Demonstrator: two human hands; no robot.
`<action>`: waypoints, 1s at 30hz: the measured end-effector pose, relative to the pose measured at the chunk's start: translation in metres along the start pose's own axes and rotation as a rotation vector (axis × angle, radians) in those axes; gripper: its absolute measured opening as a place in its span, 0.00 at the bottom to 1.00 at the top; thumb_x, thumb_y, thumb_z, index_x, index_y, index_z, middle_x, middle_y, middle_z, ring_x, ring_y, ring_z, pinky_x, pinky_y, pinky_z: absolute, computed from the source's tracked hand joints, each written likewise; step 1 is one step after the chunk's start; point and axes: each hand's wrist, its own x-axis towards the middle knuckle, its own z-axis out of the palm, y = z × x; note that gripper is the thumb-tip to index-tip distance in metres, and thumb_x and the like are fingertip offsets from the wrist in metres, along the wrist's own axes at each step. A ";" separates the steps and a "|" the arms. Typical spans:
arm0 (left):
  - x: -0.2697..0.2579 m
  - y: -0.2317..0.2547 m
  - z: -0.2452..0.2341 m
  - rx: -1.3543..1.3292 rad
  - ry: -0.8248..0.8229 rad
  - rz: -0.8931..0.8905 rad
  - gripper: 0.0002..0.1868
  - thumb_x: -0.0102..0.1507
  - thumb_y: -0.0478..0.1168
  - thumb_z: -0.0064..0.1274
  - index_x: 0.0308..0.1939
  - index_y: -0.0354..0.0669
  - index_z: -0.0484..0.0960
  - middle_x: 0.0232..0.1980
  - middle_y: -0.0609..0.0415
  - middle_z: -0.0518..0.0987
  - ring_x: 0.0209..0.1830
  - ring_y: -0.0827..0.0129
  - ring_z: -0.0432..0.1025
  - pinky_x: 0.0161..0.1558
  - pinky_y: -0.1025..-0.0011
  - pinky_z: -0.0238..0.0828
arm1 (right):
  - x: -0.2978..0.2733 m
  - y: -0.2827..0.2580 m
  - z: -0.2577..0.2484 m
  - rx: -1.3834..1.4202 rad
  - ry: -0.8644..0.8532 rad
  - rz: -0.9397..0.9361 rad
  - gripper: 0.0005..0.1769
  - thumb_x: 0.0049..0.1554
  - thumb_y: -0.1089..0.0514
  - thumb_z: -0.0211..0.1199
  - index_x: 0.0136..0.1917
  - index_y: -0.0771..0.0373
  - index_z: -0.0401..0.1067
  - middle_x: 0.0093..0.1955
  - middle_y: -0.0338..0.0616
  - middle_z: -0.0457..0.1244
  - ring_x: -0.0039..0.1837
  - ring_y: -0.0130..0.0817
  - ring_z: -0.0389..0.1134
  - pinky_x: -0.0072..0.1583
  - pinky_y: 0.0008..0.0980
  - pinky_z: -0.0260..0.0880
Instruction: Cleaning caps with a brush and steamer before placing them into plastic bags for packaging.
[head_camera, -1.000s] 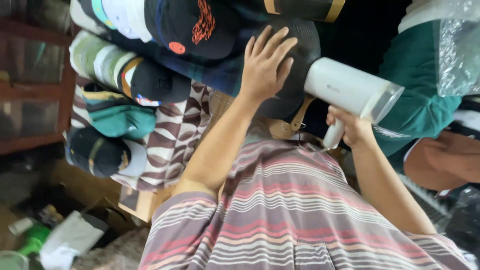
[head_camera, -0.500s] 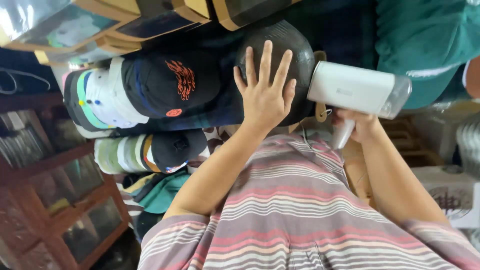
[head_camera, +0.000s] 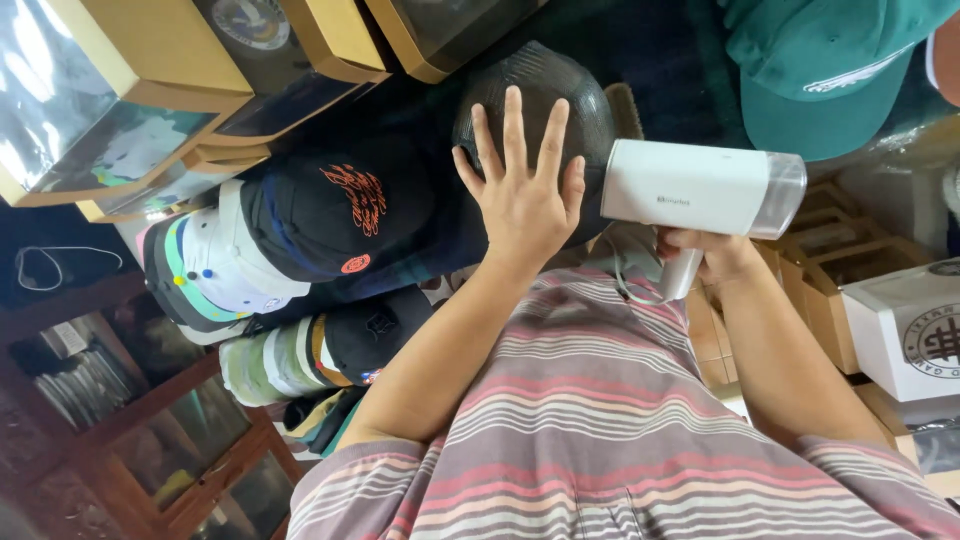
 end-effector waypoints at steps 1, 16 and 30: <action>-0.001 0.000 0.001 -0.004 -0.001 -0.007 0.32 0.71 0.58 0.53 0.78 0.63 0.65 0.84 0.46 0.51 0.85 0.36 0.48 0.76 0.23 0.53 | 0.002 -0.003 -0.003 -0.006 0.001 0.005 0.26 0.45 0.70 0.67 0.59 0.70 0.71 0.37 0.49 0.65 0.34 0.36 0.65 0.39 0.33 0.70; 0.007 0.004 -0.006 -0.083 0.008 -0.072 0.32 0.68 0.54 0.59 0.76 0.65 0.68 0.83 0.49 0.51 0.86 0.40 0.43 0.77 0.26 0.47 | 0.073 -0.124 0.015 -0.381 -0.069 -0.018 0.27 0.43 0.73 0.66 0.58 0.69 0.69 0.37 0.47 0.65 0.33 0.33 0.65 0.36 0.31 0.71; 0.017 0.018 -0.023 -0.242 0.090 -0.218 0.34 0.59 0.50 0.57 0.69 0.44 0.74 0.77 0.52 0.66 0.82 0.52 0.54 0.80 0.42 0.43 | 0.191 -0.213 0.081 -0.812 -0.394 0.295 0.15 0.50 0.72 0.66 0.51 0.70 0.70 0.40 0.50 0.65 0.36 0.36 0.66 0.40 0.33 0.68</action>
